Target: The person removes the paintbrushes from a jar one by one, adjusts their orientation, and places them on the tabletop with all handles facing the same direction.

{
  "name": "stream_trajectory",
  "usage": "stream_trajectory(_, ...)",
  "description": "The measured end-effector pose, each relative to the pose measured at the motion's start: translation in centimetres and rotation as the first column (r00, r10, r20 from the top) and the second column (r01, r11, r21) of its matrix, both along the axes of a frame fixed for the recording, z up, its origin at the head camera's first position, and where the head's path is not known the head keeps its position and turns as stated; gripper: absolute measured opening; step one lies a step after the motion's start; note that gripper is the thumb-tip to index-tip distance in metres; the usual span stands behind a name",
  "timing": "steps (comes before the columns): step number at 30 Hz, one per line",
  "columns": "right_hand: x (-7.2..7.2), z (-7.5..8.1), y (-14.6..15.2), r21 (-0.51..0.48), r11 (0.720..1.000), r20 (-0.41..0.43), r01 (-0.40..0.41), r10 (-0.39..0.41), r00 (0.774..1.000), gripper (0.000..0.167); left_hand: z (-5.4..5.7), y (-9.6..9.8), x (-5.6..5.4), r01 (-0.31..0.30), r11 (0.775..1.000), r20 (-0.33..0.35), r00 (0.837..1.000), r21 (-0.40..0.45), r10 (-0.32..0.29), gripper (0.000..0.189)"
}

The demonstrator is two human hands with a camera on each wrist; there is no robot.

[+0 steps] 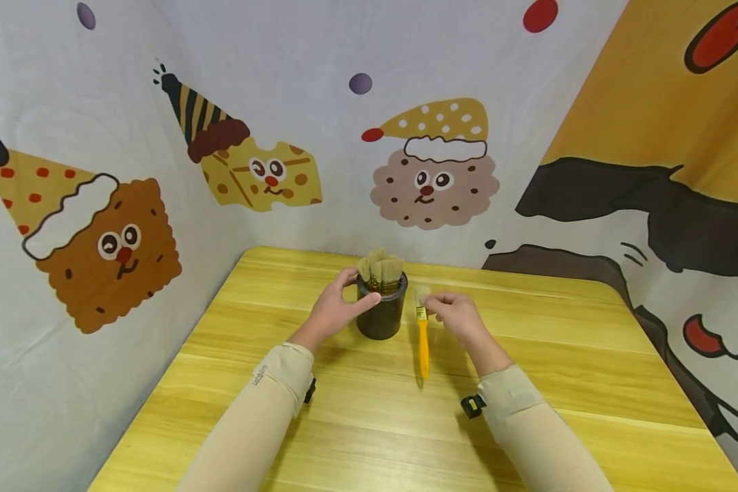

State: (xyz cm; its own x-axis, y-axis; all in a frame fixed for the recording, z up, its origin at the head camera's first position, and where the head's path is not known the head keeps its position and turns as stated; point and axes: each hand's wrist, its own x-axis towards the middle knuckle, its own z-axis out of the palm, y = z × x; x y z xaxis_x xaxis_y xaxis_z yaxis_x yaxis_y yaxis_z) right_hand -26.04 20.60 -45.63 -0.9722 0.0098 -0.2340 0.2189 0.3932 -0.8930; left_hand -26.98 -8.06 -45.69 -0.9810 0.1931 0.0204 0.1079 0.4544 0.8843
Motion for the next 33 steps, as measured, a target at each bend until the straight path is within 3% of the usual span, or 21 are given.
stream_trajectory(15, 0.3, -0.7, -0.1, 0.119, 0.991, -0.020, -0.066, 0.069, 0.997, 0.041, -0.1, -0.1, 0.1, 0.006, 1.000, -0.004, 1.000, -0.002, -0.006, 0.087)
stream_trajectory(33, 0.0, -2.5, -0.2, 0.266, 0.959, -0.034, -0.098, 0.111, 0.993, 0.035, 0.0, -0.1, 0.0, 0.013, 1.000, -0.006, 1.000, 0.005, -0.013, 0.085)
